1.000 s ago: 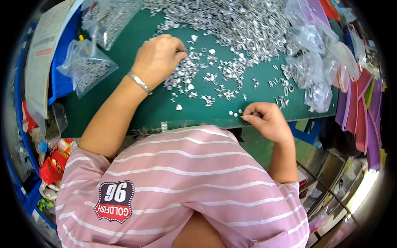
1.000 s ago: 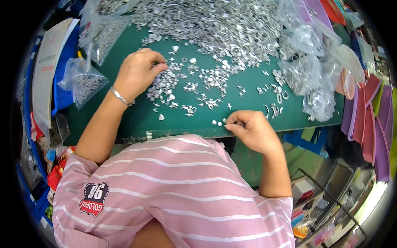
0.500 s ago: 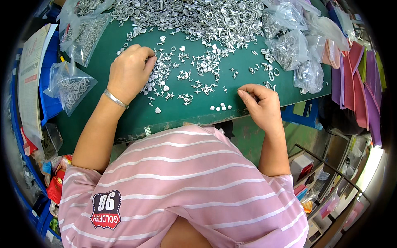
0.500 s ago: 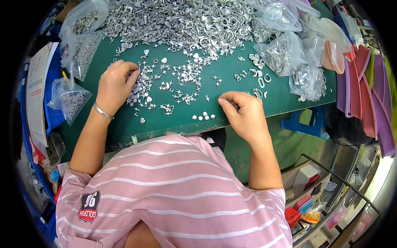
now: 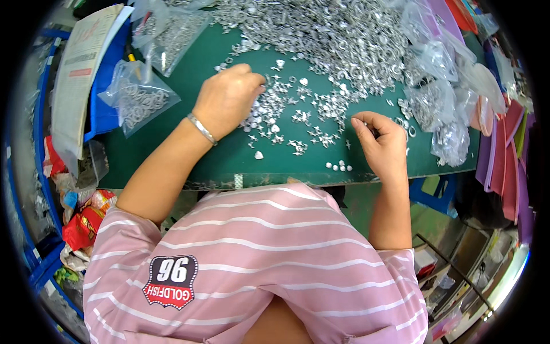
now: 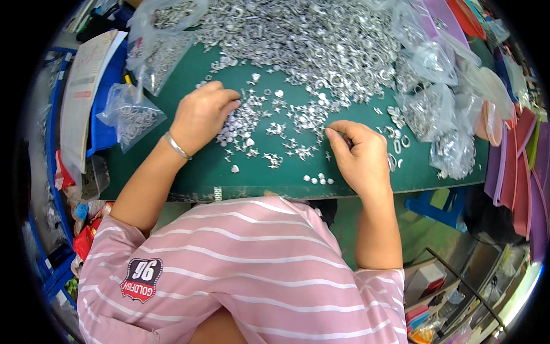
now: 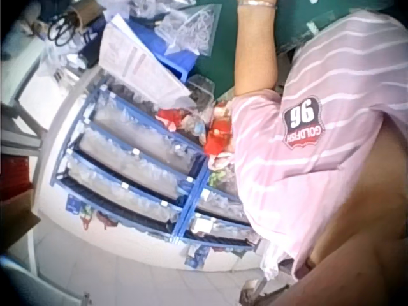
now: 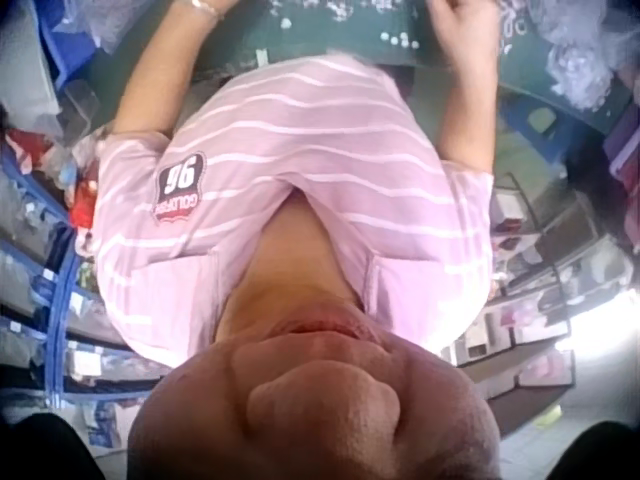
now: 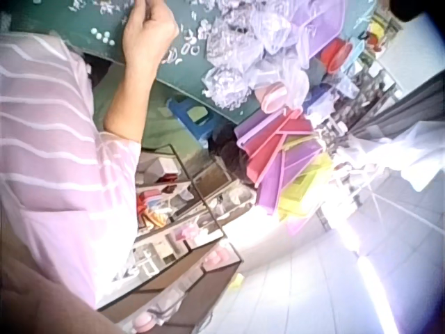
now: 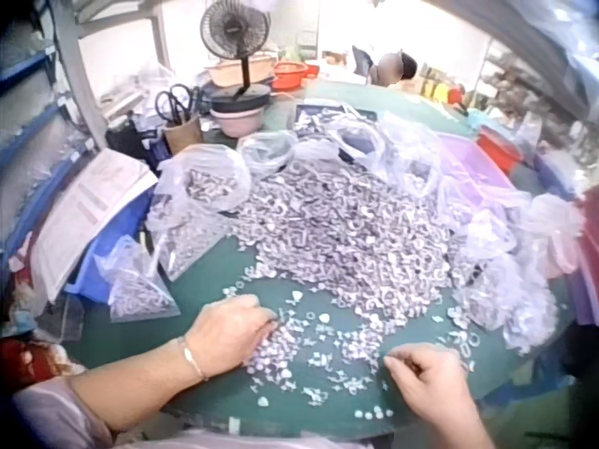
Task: The person sorts through a large pile of small heart-shaped and star-shaped silver metal charms by hand on a green table, picking individual pieces and placing them into small plastic bags.
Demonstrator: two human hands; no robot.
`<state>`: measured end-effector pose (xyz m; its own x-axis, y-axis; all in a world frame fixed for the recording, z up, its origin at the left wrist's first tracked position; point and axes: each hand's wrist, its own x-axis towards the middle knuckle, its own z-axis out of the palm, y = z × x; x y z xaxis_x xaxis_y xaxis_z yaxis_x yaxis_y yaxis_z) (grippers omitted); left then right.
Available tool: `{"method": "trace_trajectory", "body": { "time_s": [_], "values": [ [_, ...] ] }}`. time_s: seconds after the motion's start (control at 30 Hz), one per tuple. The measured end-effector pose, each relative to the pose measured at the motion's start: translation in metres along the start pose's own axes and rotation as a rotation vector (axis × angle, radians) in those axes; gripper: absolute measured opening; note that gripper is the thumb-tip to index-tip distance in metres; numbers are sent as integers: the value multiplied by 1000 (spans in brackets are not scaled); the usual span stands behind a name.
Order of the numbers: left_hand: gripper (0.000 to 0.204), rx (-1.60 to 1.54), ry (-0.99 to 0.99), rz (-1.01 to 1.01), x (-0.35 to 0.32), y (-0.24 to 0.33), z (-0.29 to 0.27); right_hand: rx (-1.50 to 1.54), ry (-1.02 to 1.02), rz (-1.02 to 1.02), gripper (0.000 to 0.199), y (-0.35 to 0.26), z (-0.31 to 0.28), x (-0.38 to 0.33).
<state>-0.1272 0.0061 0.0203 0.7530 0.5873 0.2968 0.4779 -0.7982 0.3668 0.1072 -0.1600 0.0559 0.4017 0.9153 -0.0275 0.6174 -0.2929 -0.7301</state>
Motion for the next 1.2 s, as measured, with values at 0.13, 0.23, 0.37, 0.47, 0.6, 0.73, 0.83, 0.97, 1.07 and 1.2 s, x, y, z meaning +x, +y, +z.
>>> {"method": "trace_trajectory", "body": {
  "time_s": [0.13,0.23,0.37,0.47,0.6,0.73,0.83,0.97,1.07,1.2],
  "values": [
    [10,-4,-9,20,-5,-2,-1,-56,-13,-71,11,-5,3,12],
    [10,-101,-22,-41,-9,-6,0,-51,-42,-70,11,-11,5,13],
    [8,-105,-83,-14,-3,-8,-3,-43,-75,-68,12,-14,12,10],
    [6,-109,-134,-8,4,-11,-4,5,-103,-85,11,-13,19,8],
    [7,-227,-68,8,3,-9,-6,37,-122,-124,11,-22,26,8],
    [11,-246,114,103,-24,3,-25,10,-158,-236,9,-34,37,15],
    [12,-181,70,158,-55,6,-36,-70,-170,-442,9,-46,53,32],
    [13,-131,-47,139,-87,2,-32,-182,-152,-616,9,-47,79,61],
    [14,-210,33,6,-97,3,-38,-261,-137,-635,10,-45,84,72],
    [14,-287,131,-248,-109,4,-47,-308,-120,-567,9,-39,79,72]
  ]
}}
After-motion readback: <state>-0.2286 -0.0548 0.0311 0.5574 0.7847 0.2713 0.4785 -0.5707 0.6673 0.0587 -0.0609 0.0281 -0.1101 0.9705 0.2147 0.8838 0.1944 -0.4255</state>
